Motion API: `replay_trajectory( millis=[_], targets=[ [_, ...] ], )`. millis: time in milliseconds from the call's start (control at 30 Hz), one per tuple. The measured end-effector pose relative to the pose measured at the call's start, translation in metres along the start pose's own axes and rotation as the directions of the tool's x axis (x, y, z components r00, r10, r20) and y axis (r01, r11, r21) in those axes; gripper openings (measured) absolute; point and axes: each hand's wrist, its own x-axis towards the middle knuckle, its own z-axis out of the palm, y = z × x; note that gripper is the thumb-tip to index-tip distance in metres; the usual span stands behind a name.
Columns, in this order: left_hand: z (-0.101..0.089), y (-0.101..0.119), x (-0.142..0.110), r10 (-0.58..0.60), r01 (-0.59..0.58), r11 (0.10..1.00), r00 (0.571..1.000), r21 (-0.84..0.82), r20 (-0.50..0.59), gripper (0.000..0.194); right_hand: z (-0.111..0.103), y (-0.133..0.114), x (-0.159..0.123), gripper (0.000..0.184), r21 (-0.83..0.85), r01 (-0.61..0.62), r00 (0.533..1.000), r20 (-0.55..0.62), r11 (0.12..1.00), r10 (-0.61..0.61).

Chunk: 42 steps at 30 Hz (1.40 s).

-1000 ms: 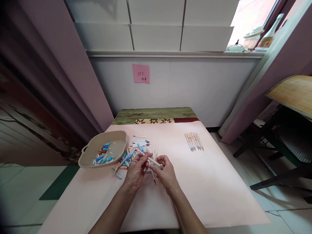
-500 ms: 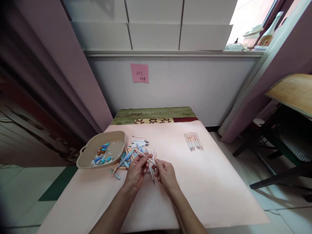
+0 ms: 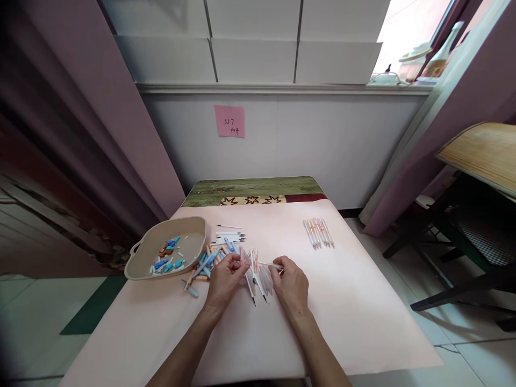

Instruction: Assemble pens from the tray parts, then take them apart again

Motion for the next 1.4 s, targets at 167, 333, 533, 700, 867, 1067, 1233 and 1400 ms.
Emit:
replay_trajectory(
  millis=[167,333,533,700,867,1067,1233,1400],
  targets=[
    [0.003,-0.001,-0.003,0.1,-0.1,0.965,0.995,0.243,0.016,0.024,0.006,-0.005,-0.005,0.015,-0.075,0.045,0.995,-0.084,0.996,-0.051],
    [0.006,0.003,-0.006,0.131,-0.134,0.934,0.991,0.332,0.032,0.029,0.01,-0.008,-0.013,0.015,-0.102,0.145,0.986,-0.07,0.984,-0.153],
    [0.017,0.004,-0.014,0.116,-0.129,0.942,0.991,0.311,0.058,0.024,0.02,0.006,-0.006,0.022,-0.167,0.133,0.984,-0.099,0.977,-0.15],
    [0.016,0.005,-0.016,0.148,-0.182,0.907,0.982,0.38,0.117,0.018,0.02,0.014,0.022,0.029,-0.173,0.099,0.994,-0.021,0.98,-0.104],
    [0.007,0.009,-0.015,0.148,-0.183,0.888,0.982,0.422,0.115,0.012,0.027,-0.001,0.07,0.024,-0.307,0.047,0.997,0.069,0.95,-0.027],
    [-0.015,0.007,-0.015,0.147,-0.155,0.9,0.988,0.407,0.051,0.016,0.04,-0.003,0.097,0.016,-0.368,0.085,0.985,0.17,0.926,-0.022],
    [-0.022,0.0,-0.012,0.11,-0.13,0.899,0.991,0.418,0.073,0.019,0.024,0.008,0.081,0.013,-0.324,0.165,0.959,0.272,0.931,-0.076],
    [-0.018,-0.001,-0.01,0.084,-0.137,0.876,0.988,0.462,0.132,0.025,0.0,0.022,0.089,0.033,-0.342,0.086,0.981,0.191,0.936,-0.021]
  ],
)
